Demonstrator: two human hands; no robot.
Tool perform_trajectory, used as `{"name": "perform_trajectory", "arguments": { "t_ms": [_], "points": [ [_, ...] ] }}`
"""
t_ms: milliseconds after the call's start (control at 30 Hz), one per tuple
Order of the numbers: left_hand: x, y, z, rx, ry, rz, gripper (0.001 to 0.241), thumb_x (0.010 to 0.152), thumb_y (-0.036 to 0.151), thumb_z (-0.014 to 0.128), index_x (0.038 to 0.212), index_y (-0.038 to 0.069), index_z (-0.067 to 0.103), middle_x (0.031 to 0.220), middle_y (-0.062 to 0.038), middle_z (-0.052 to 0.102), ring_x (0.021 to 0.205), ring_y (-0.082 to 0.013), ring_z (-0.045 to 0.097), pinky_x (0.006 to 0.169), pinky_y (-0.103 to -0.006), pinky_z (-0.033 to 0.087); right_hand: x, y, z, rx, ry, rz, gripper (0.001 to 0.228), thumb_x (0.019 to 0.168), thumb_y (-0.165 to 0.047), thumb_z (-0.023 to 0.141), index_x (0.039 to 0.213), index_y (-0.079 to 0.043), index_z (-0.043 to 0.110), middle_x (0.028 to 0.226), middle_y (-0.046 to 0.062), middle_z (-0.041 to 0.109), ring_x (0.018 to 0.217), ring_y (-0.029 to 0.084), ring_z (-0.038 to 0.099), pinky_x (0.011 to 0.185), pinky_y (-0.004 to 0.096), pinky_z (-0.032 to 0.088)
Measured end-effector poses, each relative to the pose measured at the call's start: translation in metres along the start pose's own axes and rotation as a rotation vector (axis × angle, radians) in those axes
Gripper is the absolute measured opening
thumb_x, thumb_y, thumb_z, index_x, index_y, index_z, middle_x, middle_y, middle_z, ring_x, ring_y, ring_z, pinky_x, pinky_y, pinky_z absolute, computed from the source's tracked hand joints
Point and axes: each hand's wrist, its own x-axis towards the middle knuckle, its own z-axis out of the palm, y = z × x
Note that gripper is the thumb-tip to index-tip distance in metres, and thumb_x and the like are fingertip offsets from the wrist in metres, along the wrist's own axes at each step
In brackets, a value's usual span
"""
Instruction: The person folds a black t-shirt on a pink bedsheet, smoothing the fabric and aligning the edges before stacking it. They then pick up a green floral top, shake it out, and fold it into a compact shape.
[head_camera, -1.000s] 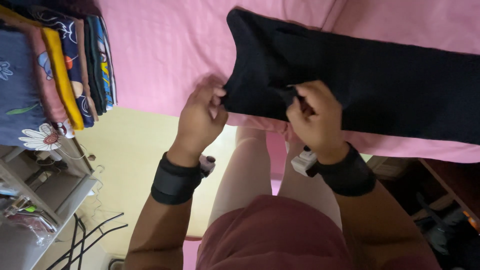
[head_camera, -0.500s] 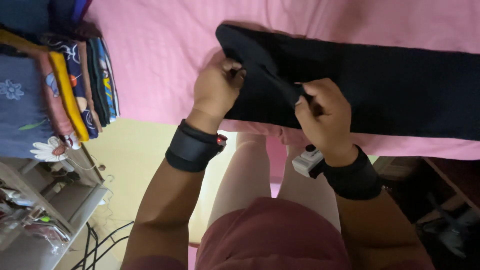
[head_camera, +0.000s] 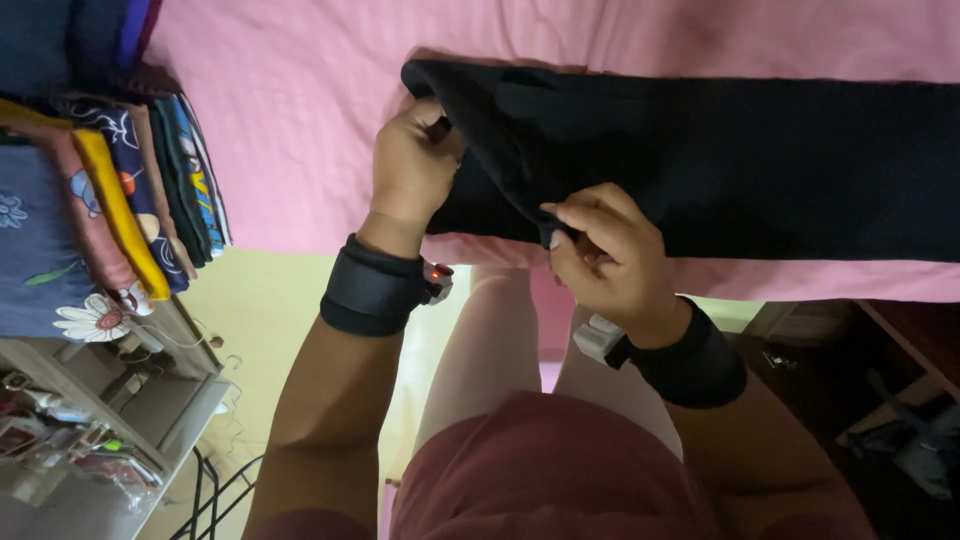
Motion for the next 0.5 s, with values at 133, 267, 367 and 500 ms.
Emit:
{"name": "perform_trajectory", "arguments": {
  "t_ms": [133, 267, 367, 500],
  "points": [
    [0.004, 0.026, -0.002, 0.028, -0.107, -0.501, 0.011, 0.098, 0.001, 0.067, 0.106, 0.001, 0.074, 0.088, -0.019, 0.074, 0.076, -0.028, 0.069, 0.069, -0.0371, 0.054, -0.003, 0.009, 0.001, -0.092, 0.038, -0.12, 0.019, 0.096, 0.011, 0.064, 0.115, 0.01, 0.061, 0.117, 0.017, 0.062, 0.077, 0.012, 0.072, 0.06, 0.02, 0.058],
    [0.002, -0.002, 0.002, 0.153, 0.032, -0.025, 0.02, 0.083, 0.0, 0.075, 0.103, 0.004, 0.073, 0.095, -0.012, 0.077, 0.087, -0.0197, 0.075, 0.077, -0.0302, 0.057, 0.006, 0.001, 0.0, -0.152, -0.034, -0.104, 0.022, 0.097, 0.0, 0.069, 0.118, 0.003, 0.066, 0.112, 0.013, 0.064, 0.075, 0.012, 0.066, 0.061, 0.023, 0.053],
    [0.001, -0.003, 0.005, 0.14, 0.077, 0.002, 0.02, 0.085, 0.003, 0.077, 0.104, 0.004, 0.071, 0.095, -0.012, 0.077, 0.087, -0.0198, 0.074, 0.077, -0.031, 0.057, 0.014, -0.01, 0.003, -0.219, -0.155, -0.054, 0.028, 0.095, -0.011, 0.075, 0.121, -0.001, 0.071, 0.109, 0.01, 0.067, 0.073, 0.012, 0.062, 0.06, 0.024, 0.052],
    [-0.004, -0.012, 0.005, -0.319, -0.07, -0.362, 0.017, 0.097, 0.014, 0.07, 0.105, 0.002, 0.061, 0.083, -0.01, 0.068, 0.067, -0.0222, 0.065, 0.058, -0.0357, 0.052, 0.012, 0.001, 0.005, -0.281, -0.134, 0.065, 0.026, 0.099, -0.016, 0.076, 0.122, -0.004, 0.074, 0.102, 0.006, 0.069, 0.067, 0.012, 0.06, 0.059, 0.027, 0.05]
  ]
}}
